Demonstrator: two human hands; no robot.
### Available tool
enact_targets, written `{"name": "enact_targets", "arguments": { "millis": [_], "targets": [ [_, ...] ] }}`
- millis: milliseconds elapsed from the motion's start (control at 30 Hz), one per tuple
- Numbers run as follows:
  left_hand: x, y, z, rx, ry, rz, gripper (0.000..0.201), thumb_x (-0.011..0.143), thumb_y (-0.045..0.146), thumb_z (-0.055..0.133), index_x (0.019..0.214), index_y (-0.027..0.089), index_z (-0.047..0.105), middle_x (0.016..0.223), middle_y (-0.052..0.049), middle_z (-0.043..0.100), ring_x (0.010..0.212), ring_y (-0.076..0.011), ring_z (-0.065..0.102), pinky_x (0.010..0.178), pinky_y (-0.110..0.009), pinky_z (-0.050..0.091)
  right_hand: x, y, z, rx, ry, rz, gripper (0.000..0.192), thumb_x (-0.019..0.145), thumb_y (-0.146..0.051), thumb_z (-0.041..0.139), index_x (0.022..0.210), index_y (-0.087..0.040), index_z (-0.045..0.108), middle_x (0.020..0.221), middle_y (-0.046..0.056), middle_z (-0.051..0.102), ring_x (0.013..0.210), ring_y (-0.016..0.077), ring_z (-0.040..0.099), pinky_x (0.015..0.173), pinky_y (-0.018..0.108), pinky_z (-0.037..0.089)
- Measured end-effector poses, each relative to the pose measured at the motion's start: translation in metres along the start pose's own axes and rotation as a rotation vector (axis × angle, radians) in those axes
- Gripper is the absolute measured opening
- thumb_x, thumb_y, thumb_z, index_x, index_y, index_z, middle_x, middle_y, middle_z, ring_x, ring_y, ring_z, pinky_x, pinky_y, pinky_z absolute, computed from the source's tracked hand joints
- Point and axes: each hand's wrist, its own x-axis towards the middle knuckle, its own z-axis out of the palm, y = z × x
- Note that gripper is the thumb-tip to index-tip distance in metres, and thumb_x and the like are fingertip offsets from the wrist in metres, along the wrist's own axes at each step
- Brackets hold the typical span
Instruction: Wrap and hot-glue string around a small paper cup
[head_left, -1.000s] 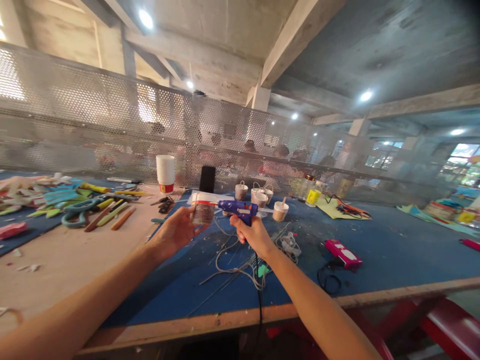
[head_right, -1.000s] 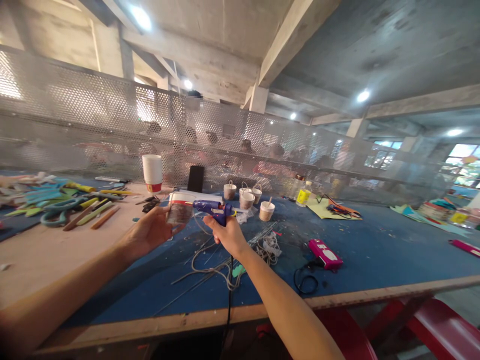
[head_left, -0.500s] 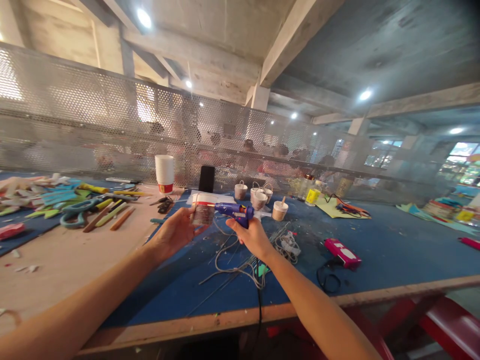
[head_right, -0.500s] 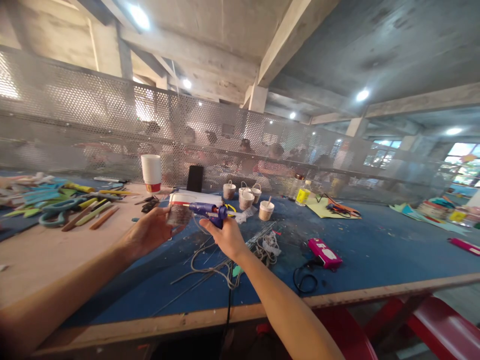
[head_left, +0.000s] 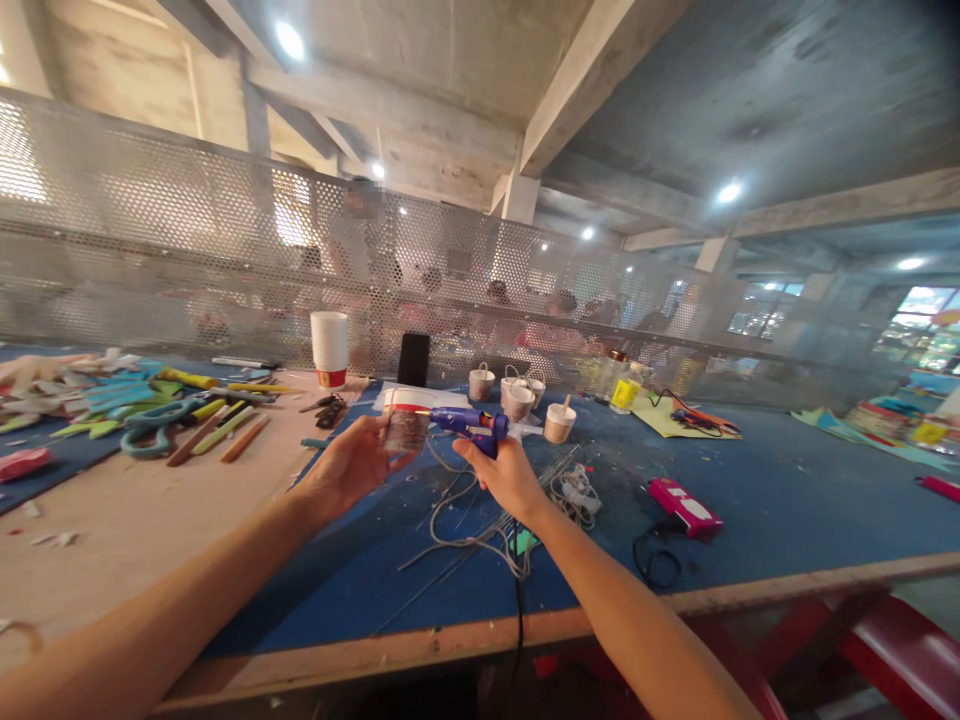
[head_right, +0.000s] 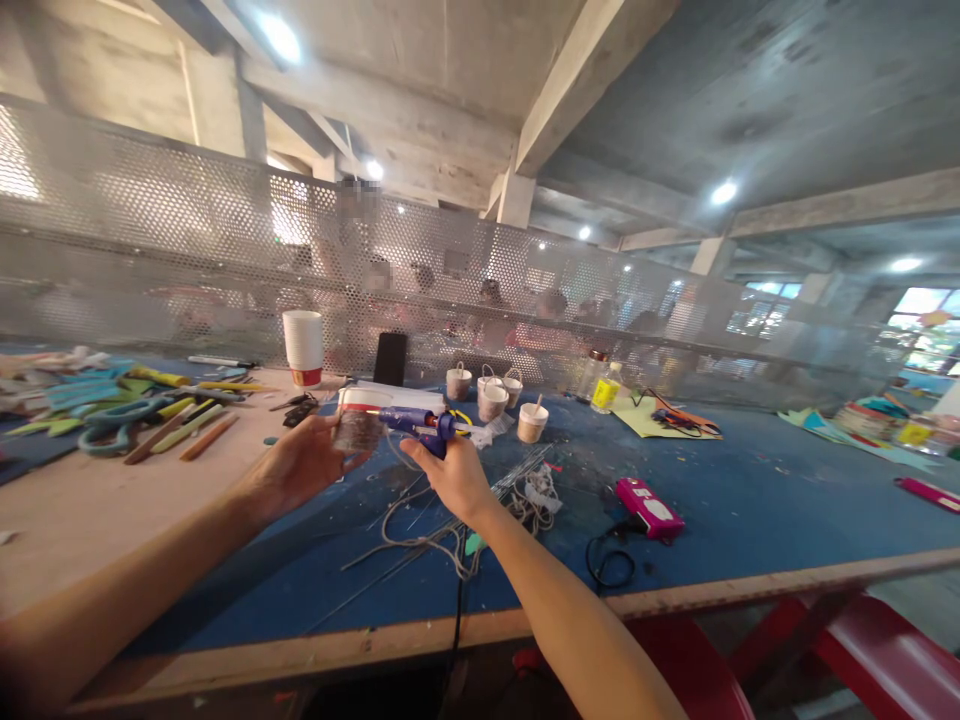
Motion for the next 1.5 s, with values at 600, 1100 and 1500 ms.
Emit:
{"name": "enact_targets", "arguments": {
  "millis": [600, 1100, 1500],
  "targets": [
    [-0.0012, 0.0020, 0.0036, -0.029, 0.027, -0.001, 0.028, 0.088, 0.015, 0.058, 0.112, 0.011, 0.070, 0.108, -0.014, 0.079, 0.094, -0.0255, 0.076, 0.082, -0.035, 0.062, -0.0005, 0.0012, -0.0018, 0.019, 0.006, 0.036, 0.047, 0.090, -0.062, 0.061, 0.097, -0.017, 0.072, 0.049, -0.005, 0.049, 0.044, 0.0109, 0.048, 0.048, 0.025, 0.039],
    [-0.0037, 0.0034, 0.0058, -0.010, 0.052, -0.010, 0.028, 0.088, 0.018, 0.059, 0.112, 0.009, 0.069, 0.106, -0.016, 0.079, 0.094, -0.0275, 0.076, 0.080, -0.036, 0.062, -0.0009, -0.0022, -0.0042, -0.022, 0.002, 0.029, 0.047, 0.091, -0.062, 0.058, 0.087, -0.017, 0.070, 0.049, -0.005, 0.049, 0.044, 0.0104, 0.049, 0.050, 0.024, 0.041],
    [-0.0044, 0.0064, 0.0027, -0.073, 0.067, -0.051, 0.041, 0.086, 0.020, 0.059, 0.125, 0.006, 0.063, 0.112, -0.021, 0.076, 0.099, -0.0300, 0.075, 0.078, -0.034, 0.064, 0.0017, -0.0025, -0.0023, 0.256, -0.022, 0.092, 0.043, 0.085, -0.060, 0.067, 0.083, -0.018, 0.064, 0.048, -0.007, 0.045, 0.044, 0.0095, 0.044, 0.048, 0.024, 0.038]
  ]
}}
